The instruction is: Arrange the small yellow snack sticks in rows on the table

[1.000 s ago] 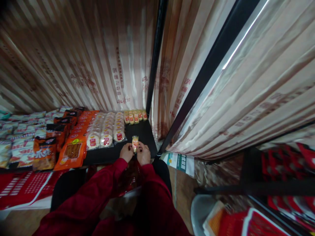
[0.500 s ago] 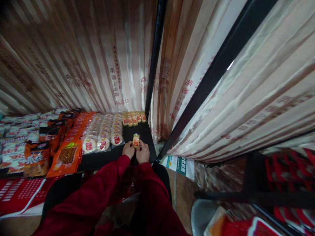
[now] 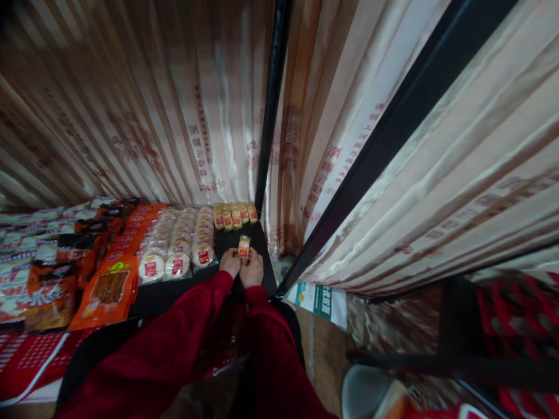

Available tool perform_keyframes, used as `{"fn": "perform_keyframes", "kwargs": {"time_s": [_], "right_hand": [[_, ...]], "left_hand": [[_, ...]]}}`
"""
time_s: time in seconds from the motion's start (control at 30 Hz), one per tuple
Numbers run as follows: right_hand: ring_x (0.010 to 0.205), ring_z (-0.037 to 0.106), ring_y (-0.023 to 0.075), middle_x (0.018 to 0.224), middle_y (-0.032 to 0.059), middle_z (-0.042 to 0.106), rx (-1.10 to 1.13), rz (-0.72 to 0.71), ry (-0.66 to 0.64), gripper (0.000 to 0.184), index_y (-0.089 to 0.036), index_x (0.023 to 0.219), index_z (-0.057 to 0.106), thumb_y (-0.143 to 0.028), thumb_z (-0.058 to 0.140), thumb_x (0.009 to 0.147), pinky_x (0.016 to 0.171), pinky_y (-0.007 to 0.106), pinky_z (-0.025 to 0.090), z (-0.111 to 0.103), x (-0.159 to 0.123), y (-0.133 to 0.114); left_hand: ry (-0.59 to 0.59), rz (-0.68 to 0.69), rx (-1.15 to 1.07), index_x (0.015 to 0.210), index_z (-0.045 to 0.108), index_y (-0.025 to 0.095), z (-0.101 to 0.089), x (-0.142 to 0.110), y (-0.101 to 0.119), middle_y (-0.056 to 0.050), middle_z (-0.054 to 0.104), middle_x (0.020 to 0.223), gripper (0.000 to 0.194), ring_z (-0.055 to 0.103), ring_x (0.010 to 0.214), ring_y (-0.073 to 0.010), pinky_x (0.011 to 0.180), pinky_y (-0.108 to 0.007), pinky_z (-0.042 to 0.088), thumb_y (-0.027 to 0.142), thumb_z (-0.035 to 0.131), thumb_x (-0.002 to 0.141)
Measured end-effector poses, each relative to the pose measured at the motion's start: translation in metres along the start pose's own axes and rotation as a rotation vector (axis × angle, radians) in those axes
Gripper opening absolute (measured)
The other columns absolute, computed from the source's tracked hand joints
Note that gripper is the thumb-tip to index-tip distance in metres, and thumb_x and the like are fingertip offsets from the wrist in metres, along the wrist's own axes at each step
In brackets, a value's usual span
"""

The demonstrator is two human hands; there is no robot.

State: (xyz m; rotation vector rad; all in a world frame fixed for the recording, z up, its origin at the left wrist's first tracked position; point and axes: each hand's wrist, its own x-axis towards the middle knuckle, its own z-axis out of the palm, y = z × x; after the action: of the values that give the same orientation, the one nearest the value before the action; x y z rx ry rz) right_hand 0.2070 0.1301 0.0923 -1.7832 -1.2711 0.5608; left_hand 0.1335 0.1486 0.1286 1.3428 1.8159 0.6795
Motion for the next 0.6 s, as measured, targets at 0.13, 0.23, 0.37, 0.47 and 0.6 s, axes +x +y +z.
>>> {"fn": "perform_keyframes", "kwargs": {"time_s": [0.13, 0.23, 0.37, 0.47, 0.6], "right_hand": [[0.087, 0.058, 0.019, 0.096, 0.0114, 0.059, 0.004, -0.035, 0.053, 0.041, -0.013, 0.113, 0.057, -0.017, 0.047, 0.074, 0.079, 0.03, 0.047, 0.006, 0.013, 0.006], [0.091, 0.056, 0.0195, 0.099, 0.0106, 0.059, 0.024, -0.062, 0.106, 0.045, -0.015, 0.117, 0.055, -0.016, 0.046, 0.073, 0.082, 0.031, 0.046, 0.012, 0.024, 0.012], [0.096, 0.054, 0.0217, 0.106, 0.0149, 0.056, -0.02, -0.068, 0.12, 0.048, -0.01, 0.12, 0.052, -0.013, 0.041, 0.073, 0.088, 0.036, 0.043, 0.017, 0.036, 0.015], [0.101, 0.052, 0.0226, 0.107, 0.0157, 0.055, -0.031, -0.086, 0.134, 0.049, -0.009, 0.12, 0.052, -0.01, 0.039, 0.072, 0.092, 0.038, 0.04, 0.019, 0.044, 0.015], [0.101, 0.051, 0.0223, 0.106, 0.0155, 0.057, -0.007, -0.102, 0.161, 0.05, -0.008, 0.121, 0.051, -0.01, 0.04, 0.071, 0.093, 0.038, 0.039, 0.022, 0.054, 0.013]], "left_hand": [[-0.018, 0.009, 0.006, 0.105, 0.062, 0.014, 0.006, 0.012, 0.006, -0.012, 0.063, 0.109, 0.032, 0.057, 0.104, -0.02, 0.087, -0.026, 0.042, 0.015, 0.046, 0.077], [-0.015, 0.034, -0.045, 0.104, 0.063, 0.015, 0.013, 0.023, 0.008, -0.01, 0.064, 0.11, 0.031, 0.056, 0.105, -0.0187, 0.089, -0.025, 0.041, 0.016, 0.046, 0.078], [-0.007, 0.043, -0.149, 0.1, 0.064, 0.017, 0.023, 0.038, 0.008, -0.007, 0.067, 0.104, 0.027, 0.059, 0.099, -0.0167, 0.085, -0.024, 0.044, 0.018, 0.048, 0.079], [0.0, 0.052, -0.19, 0.1, 0.064, 0.019, 0.029, 0.049, 0.008, -0.005, 0.069, 0.1, 0.026, 0.061, 0.097, -0.0164, 0.083, -0.024, 0.045, 0.021, 0.05, 0.08], [-0.003, 0.047, -0.22, 0.104, 0.062, 0.017, 0.035, 0.062, 0.01, -0.008, 0.067, 0.104, 0.027, 0.061, 0.097, -0.016, 0.082, -0.023, 0.045, 0.024, 0.051, 0.08]]}}
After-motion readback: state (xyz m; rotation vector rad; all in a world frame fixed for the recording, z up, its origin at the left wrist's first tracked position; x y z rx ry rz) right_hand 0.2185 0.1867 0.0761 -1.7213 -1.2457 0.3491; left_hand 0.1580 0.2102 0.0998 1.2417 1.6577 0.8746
